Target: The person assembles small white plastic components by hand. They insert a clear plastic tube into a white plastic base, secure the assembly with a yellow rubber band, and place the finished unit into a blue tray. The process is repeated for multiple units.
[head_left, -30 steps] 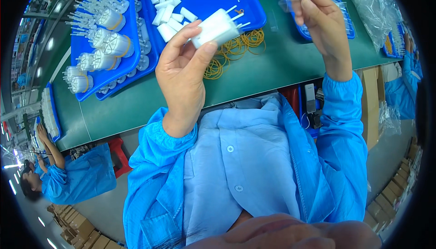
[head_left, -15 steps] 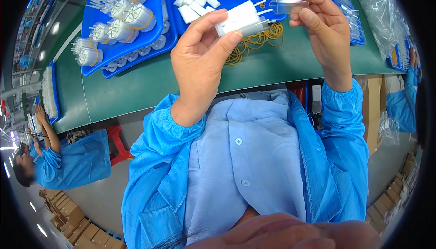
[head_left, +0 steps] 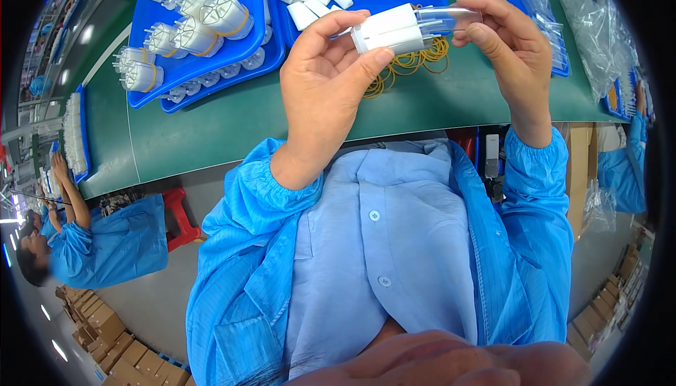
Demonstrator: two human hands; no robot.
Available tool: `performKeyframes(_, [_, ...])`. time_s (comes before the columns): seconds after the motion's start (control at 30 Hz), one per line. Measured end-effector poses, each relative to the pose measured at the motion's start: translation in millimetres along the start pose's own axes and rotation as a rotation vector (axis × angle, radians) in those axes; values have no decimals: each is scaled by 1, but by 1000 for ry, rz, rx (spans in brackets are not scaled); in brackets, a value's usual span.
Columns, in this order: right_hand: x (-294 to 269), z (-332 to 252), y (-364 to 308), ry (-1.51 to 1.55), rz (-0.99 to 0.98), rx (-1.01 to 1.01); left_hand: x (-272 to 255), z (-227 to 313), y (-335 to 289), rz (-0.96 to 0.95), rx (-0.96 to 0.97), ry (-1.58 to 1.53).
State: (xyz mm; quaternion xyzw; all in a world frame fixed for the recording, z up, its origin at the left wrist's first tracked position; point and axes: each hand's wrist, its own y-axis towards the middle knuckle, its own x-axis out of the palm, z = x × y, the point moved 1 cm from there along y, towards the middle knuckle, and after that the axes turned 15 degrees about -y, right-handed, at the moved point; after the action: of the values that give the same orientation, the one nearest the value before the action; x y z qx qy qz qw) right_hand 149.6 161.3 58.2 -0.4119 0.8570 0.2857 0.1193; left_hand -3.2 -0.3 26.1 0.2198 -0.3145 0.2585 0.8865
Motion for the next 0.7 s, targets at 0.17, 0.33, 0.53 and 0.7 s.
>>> performKeyframes(0.17, [3, -1, -3, 3, 8, -98, -1, -2, 0, -28, -4, 47])
performKeyframes(0.33, [4, -2, -6, 67, 14, -67, -2, -4, -1, -105, 112, 307])
performKeyframes(0.53, [4, -4, -7, 42, 26, -97, 3, -1, -1, -123, 79, 219])
performKeyframes(0.7, [5, -6, -11, 34, 8, -102, 2, -5, -1, -83, 135, 369])
